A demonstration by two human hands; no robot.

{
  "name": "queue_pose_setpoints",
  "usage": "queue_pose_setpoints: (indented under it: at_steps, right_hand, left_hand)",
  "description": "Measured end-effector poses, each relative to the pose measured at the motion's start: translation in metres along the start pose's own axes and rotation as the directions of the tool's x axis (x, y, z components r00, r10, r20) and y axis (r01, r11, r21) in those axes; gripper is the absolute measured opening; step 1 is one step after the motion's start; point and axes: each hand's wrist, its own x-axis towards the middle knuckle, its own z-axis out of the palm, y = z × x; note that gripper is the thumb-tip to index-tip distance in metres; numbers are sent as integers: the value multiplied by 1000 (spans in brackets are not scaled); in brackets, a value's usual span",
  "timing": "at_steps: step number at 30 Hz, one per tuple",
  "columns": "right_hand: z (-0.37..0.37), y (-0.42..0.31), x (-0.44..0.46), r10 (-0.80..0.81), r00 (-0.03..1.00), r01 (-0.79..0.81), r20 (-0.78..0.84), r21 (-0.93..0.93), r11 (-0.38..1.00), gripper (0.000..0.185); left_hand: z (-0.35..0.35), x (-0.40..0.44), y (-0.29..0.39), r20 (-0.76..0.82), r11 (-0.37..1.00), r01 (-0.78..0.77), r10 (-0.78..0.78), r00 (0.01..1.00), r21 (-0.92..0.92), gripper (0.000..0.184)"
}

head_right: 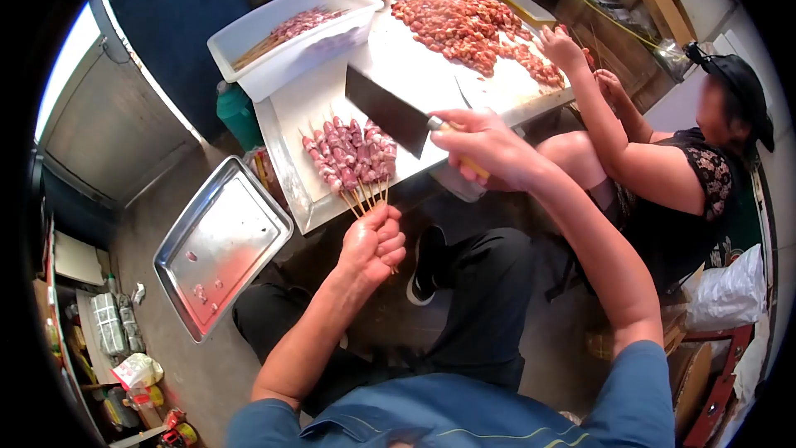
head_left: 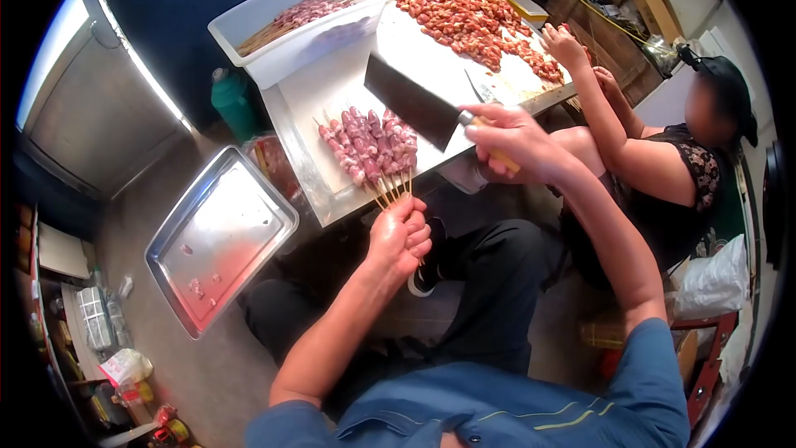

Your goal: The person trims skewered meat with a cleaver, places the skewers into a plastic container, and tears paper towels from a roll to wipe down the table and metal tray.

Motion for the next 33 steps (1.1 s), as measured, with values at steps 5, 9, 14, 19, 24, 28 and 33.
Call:
queue_pose_setpoints:
  at_steps: [5, 9, 14, 19, 24, 28, 33]
  right_hand:
    - [-16, -18, -48, 151, 988, -142, 29, -206, 968, 52]
    - [-21, -18, -83, 175, 984, -178, -30, -118, 977, 50]
    - [4, -26, -35, -23, 998, 21, -53, -46, 999, 48]
    - [19, -21, 8, 7, 1000, -6, 3, -225, 974, 50]
    - [-11, -38, -54, 194, 981, -183, 9, -285, 941, 47]
    - [-16, -34, -65, 156, 988, -156, -14, -169, 973, 47]
    - [12, -19, -2, -89, 994, 85, -58, -72, 994, 48]
  left_hand:
    - [3, -3, 2, -26, 1000, 1, -1, 1000, 2, 23]
    - [5, -5, 3, -26, 1000, 12, -12, 1000, -2, 23]
    - [4, -5, 4, -15, 1000, 13, -13, 1000, 5, 22]
    - [3, -2, 3, -2, 1000, -5, 5, 1000, -26, 20]
    - [4, -4, 5, -12, 1000, 14, -14, 1000, -13, 21]
    - [2, -3, 5, -1, 1000, 10, -10, 1000, -13, 21]
    - [-1, 0, 4, 11, 1000, 10, -10, 1000, 1, 21]
